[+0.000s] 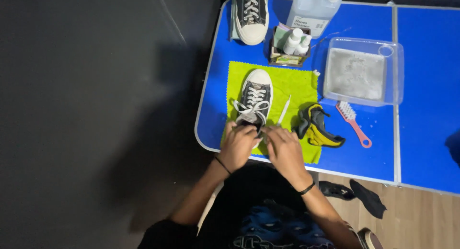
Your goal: Cleaning a black and white sneaker by spraying cleaning solution and scrubbing with a yellow cloth on a blue table.
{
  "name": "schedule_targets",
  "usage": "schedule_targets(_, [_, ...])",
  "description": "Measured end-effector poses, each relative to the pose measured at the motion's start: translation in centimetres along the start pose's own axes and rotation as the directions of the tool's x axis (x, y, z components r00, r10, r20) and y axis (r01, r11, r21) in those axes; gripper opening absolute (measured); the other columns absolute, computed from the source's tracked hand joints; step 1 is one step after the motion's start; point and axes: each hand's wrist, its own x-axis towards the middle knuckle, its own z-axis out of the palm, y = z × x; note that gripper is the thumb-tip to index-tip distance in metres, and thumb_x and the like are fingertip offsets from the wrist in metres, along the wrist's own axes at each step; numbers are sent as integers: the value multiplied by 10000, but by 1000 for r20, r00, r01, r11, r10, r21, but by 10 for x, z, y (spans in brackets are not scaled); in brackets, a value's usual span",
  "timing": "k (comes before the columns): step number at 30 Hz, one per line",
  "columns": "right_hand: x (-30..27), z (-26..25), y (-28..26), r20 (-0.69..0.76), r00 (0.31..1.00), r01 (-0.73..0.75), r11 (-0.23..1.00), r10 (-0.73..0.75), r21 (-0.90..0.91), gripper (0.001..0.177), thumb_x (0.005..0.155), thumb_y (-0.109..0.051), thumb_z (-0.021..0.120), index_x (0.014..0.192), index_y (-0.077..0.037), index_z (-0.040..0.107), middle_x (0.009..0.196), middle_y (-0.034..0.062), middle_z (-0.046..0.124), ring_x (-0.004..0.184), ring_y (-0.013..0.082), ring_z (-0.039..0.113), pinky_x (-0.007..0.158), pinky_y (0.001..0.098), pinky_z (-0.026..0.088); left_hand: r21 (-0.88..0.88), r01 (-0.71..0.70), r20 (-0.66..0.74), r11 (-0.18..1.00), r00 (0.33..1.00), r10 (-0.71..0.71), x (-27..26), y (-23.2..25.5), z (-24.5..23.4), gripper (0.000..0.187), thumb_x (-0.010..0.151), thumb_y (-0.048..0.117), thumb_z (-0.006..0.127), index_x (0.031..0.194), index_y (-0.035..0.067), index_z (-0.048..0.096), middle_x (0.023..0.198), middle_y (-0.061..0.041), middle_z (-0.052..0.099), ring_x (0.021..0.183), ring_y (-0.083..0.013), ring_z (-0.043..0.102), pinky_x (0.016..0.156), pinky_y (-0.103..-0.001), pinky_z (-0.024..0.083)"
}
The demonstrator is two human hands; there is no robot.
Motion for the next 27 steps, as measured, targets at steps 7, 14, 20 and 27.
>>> schedule_targets(7, [14,1,2,-2,998,57,996,-58,-70,361,900,-89,617,1197,-260,730,1164,-3,631,919,224,583,786,357,444,-137,156,-13,978,987,-159,-22,22,-13,107,943,235,670,1000,145,676,1049,17,649,1137,-196,545,1019,-533,251])
schedule_targets(14, [29,8,-9,265,952,234,919,-151,-316,352,908,-168,591,1227,-259,707,1316,25,645,961,248,567,803,379,417,-141,108,-152,984,980,-130,-31,25,-63,267,967,150,499,1199,110,624,1169,-30,617,1354,-250,470,1074,-597,148])
schedule_targets(20, [33,25,-14,465,885,183,887,39,-423,486,951,-135,477,1408,-236,607,1476,67,569,1032,282,569,828,407,387,-138,129,-92,982,986,-142,-36,20,-62,288,934,155,483,1182,160,630,1141,15,609,1332,-256,467,1011,-562,187])
schedule_targets(27, [32,13,-24,452,889,146,889,75,-435,550,942,-92,474,1489,-140,505,1559,36,489,1099,272,545,866,399,381,-117,81,-55,990,995,-88,-23,-1,-46,360,910,67,474,1170,185,694,1221,14,574,1295,-274,443,965,-544,216])
